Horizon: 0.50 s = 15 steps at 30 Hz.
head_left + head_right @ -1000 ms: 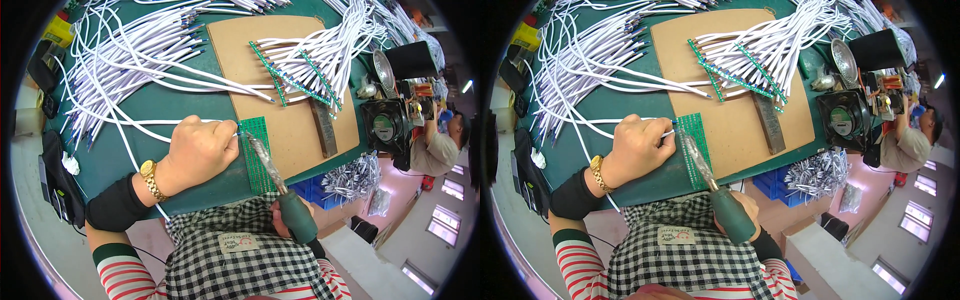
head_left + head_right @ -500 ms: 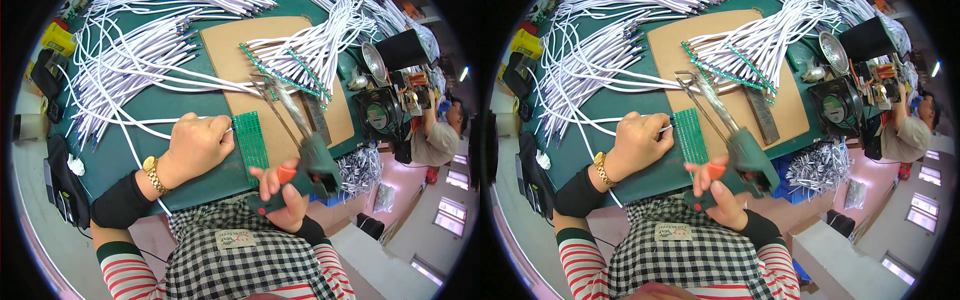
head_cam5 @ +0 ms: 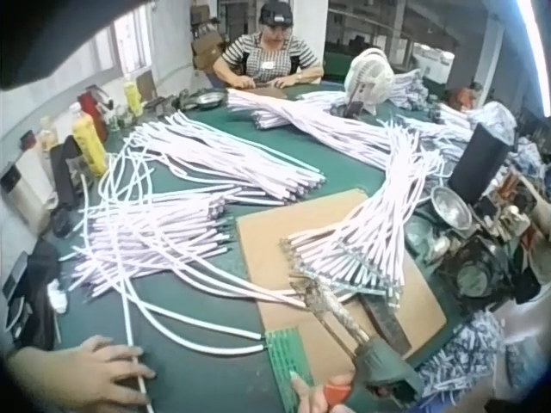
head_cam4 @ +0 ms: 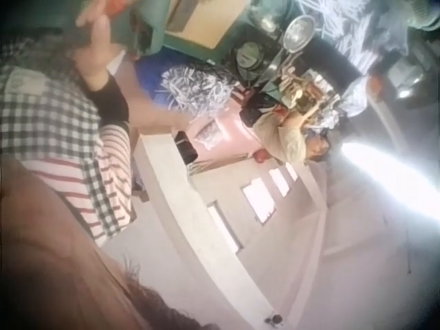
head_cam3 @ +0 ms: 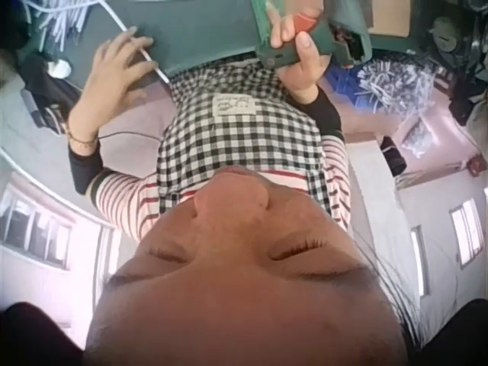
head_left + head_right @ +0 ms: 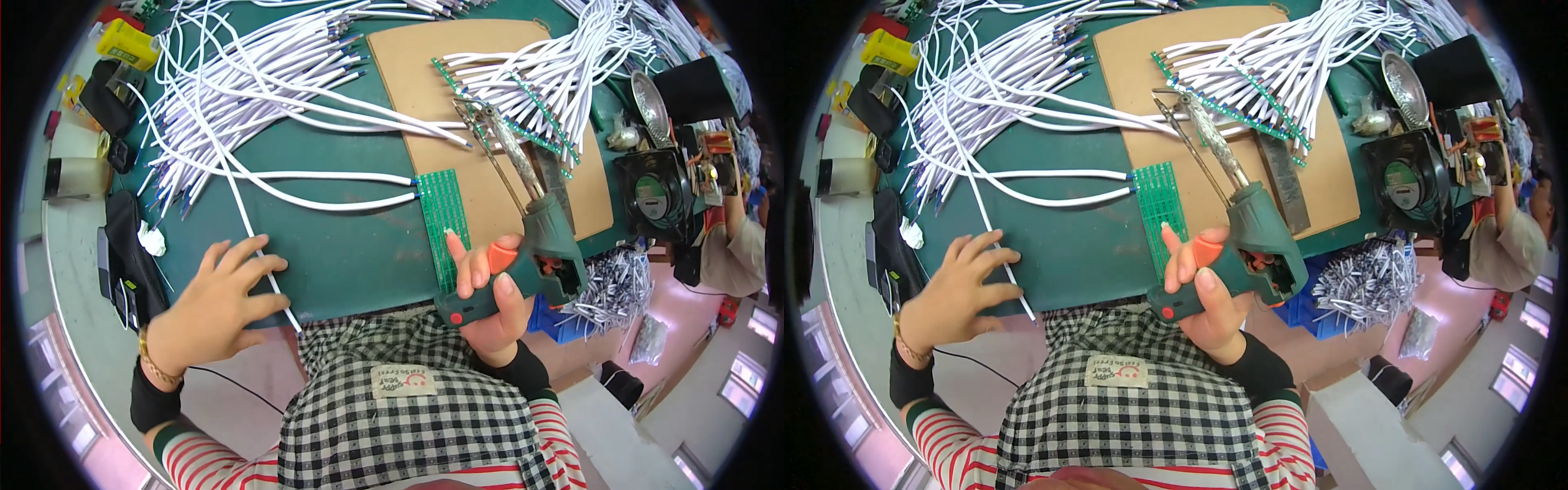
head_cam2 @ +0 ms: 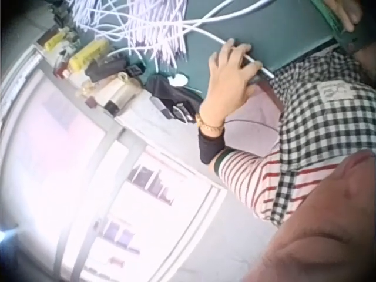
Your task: The person solders multiple white wires to a green printed circuit board using a soldering iron and solder wire.
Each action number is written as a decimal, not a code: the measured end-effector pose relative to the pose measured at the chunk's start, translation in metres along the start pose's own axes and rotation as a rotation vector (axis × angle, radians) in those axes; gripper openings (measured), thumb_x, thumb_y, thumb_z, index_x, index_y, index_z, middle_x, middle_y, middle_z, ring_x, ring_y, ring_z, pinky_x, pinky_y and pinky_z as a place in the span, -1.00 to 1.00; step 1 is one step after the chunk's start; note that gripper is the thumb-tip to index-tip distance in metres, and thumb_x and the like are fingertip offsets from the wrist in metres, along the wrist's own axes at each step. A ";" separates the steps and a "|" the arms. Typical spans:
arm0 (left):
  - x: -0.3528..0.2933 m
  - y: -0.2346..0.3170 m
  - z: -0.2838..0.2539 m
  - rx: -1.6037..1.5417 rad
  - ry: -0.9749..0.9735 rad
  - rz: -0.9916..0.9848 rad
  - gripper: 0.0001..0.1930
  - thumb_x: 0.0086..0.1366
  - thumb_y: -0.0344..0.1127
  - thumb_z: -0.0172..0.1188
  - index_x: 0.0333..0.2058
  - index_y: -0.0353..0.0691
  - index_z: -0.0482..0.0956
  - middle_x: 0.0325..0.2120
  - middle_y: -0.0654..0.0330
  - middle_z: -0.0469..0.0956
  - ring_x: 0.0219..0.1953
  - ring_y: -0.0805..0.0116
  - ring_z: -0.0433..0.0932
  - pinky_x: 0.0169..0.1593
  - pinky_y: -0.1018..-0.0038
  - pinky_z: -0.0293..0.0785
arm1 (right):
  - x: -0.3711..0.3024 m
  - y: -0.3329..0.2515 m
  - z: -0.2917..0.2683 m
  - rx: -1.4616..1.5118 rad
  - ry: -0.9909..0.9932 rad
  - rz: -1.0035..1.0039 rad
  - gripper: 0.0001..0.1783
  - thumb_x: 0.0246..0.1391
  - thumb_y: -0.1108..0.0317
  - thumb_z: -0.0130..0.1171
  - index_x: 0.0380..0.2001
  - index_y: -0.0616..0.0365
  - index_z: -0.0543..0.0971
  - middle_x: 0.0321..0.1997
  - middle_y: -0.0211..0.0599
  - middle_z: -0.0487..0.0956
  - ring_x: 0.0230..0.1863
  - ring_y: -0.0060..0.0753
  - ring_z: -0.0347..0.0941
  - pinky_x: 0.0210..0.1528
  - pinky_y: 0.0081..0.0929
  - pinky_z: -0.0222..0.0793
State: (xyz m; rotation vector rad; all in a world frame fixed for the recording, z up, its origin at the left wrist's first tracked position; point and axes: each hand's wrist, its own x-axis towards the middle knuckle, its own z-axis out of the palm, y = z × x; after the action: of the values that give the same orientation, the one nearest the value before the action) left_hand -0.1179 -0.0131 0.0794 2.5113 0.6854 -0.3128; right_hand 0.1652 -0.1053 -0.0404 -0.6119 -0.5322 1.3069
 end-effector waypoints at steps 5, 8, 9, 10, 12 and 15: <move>0.003 -0.017 0.051 0.081 0.181 0.139 -0.79 0.00 -0.32 0.24 -0.36 -0.20 0.49 -0.22 0.15 0.45 0.01 0.12 0.40 0.11 0.12 0.27 | 0.000 -0.002 0.000 0.027 0.046 -0.006 -0.56 0.14 0.35 0.02 0.09 0.08 0.25 -0.40 -0.32 0.38 -0.41 -0.42 0.39 0.39 0.05 -0.13; 0.030 -0.018 0.053 0.007 0.261 0.232 -0.84 0.07 -0.33 0.19 -0.37 -0.19 0.45 -0.37 0.19 0.44 -0.28 0.24 0.47 -0.14 0.29 0.41 | 0.001 -0.004 -0.004 0.020 0.042 0.016 -0.56 0.14 0.36 0.01 0.09 0.08 0.25 -0.40 -0.32 0.38 -0.40 -0.42 0.39 0.39 0.04 -0.13; 0.037 -0.018 0.056 -0.064 0.252 0.236 -0.84 0.08 -0.32 0.19 -0.38 -0.18 0.43 -0.42 0.21 0.42 -0.39 0.27 0.48 -0.26 0.34 0.43 | 0.001 -0.003 -0.006 0.015 0.027 0.028 -0.57 0.14 0.36 0.01 0.09 0.08 0.25 -0.39 -0.32 0.38 -0.40 -0.42 0.39 0.39 0.03 -0.13; 0.050 -0.015 0.061 -0.055 0.358 0.277 -0.84 0.10 -0.31 0.20 -0.38 -0.15 0.41 -0.47 0.26 0.39 -0.52 0.35 0.44 -0.47 0.40 0.36 | 0.002 -0.002 -0.007 0.031 0.021 0.023 -0.56 0.14 0.36 0.02 0.09 0.09 0.25 -0.38 -0.31 0.38 -0.39 -0.42 0.39 0.39 0.02 -0.12; 0.076 0.002 0.061 0.016 0.438 0.205 -0.85 0.10 -0.32 0.20 -0.39 -0.15 0.41 -0.48 0.26 0.39 -0.55 0.36 0.44 -0.51 0.42 0.35 | 0.003 0.000 -0.007 0.025 0.016 0.019 -0.56 0.14 0.36 0.03 0.09 0.09 0.24 -0.38 -0.32 0.39 -0.39 -0.42 0.40 0.39 0.03 -0.13; 0.105 0.005 0.065 0.110 0.610 0.074 -0.83 0.04 -0.37 0.27 -0.40 -0.16 0.45 -0.52 0.23 0.41 -0.61 0.31 0.43 -0.57 0.42 0.32 | 0.003 -0.001 -0.004 -0.001 0.014 0.019 -0.55 0.13 0.34 0.05 0.09 0.09 0.24 -0.38 -0.32 0.39 -0.37 -0.41 0.41 0.39 0.04 -0.13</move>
State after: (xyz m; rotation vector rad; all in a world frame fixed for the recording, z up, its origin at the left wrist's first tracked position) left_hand -0.0318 -0.0087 -0.0087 2.7386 0.8093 0.4777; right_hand 0.1695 -0.1030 -0.0425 -0.6283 -0.5166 1.3195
